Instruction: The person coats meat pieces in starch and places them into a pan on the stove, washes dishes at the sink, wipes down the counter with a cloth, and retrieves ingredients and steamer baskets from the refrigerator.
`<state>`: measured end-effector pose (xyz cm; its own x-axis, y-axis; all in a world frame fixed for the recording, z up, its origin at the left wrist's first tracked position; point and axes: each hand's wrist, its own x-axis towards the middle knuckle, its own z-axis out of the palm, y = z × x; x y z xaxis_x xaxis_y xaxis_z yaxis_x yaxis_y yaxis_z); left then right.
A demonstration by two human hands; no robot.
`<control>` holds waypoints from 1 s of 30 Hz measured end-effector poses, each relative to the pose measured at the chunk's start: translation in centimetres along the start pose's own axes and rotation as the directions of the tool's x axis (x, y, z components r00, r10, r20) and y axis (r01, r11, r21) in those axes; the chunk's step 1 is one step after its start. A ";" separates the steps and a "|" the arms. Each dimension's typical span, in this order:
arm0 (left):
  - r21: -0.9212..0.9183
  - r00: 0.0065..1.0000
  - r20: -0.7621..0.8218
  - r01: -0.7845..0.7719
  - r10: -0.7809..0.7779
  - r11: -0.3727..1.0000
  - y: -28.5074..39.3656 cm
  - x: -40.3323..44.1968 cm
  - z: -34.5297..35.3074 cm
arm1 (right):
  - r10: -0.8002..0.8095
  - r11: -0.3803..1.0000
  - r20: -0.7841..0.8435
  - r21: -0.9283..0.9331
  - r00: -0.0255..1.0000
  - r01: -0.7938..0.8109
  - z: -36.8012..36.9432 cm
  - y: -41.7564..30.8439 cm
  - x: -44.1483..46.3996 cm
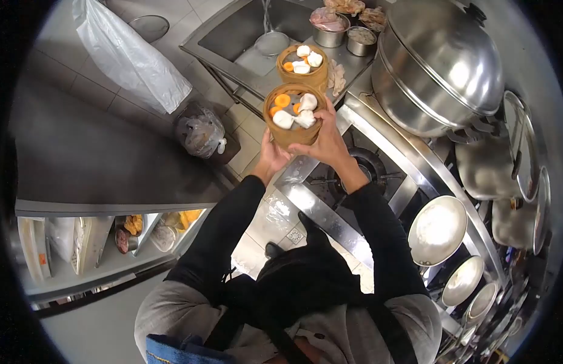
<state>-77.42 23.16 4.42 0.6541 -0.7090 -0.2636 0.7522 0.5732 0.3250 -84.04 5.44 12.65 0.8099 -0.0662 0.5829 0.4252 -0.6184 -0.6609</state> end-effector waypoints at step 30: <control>0.840 -0.503 -0.369 0.179 0.781 0.512 -12.8 -57.4 -10.6 | -0.396 0.770 -0.172 -0.597 0.902 0.224 1.0 0.7 7.9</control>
<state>-123.75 60.87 5.80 0.2880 0.9563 0.0512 0.4354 -0.1784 0.8824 -76.96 5.22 16.30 0.4929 0.0505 0.8686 0.2678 -0.9587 -0.0962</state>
